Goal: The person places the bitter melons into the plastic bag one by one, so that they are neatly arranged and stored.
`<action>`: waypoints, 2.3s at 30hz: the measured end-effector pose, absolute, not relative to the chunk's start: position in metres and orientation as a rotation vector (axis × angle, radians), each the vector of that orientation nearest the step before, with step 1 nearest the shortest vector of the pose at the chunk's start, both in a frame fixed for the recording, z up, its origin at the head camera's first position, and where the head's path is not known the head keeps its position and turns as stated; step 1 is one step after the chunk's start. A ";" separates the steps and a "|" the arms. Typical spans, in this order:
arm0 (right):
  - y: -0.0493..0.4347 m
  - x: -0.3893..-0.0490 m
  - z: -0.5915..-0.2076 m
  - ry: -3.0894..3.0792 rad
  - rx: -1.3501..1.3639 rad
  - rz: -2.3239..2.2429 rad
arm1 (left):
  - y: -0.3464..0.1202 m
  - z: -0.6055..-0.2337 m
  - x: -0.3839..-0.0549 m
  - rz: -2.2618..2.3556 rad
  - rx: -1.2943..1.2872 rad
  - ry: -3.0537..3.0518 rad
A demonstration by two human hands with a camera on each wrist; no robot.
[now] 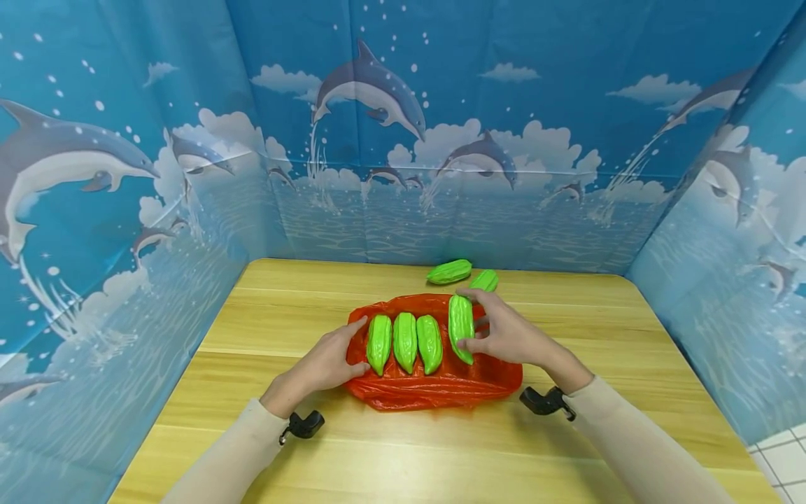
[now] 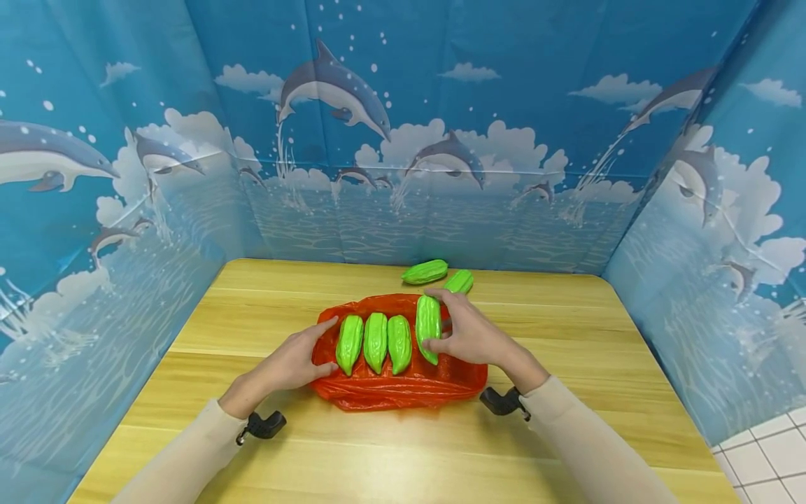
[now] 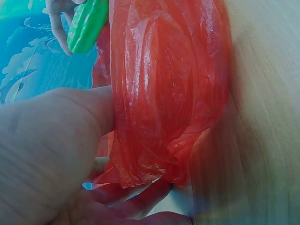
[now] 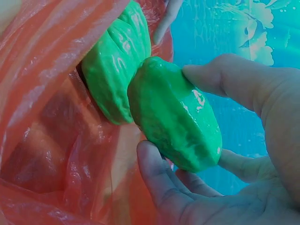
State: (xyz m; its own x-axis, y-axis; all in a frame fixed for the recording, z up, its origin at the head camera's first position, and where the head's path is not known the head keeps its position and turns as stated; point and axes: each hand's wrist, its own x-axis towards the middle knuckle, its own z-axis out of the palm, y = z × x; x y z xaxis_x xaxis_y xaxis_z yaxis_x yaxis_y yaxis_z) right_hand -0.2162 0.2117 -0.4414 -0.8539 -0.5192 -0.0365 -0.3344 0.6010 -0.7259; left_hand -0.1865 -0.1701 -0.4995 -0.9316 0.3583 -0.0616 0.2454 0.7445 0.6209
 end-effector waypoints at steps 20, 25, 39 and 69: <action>0.202 -0.218 -0.443 2.547 -0.751 -0.963 | -0.171 -0.501 -0.188 0.964 0.495 2.756; 0.200 -0.221 -0.444 2.571 -0.776 -0.883 | -0.171 -0.502 -0.188 0.968 0.496 2.758; 0.199 -0.223 -0.448 2.621 -0.786 -0.802 | -0.170 -0.500 -0.186 0.977 0.512 2.771; 0.198 -0.224 -0.453 2.566 -0.694 -0.817 | -0.170 -0.499 -0.184 0.987 0.518 2.761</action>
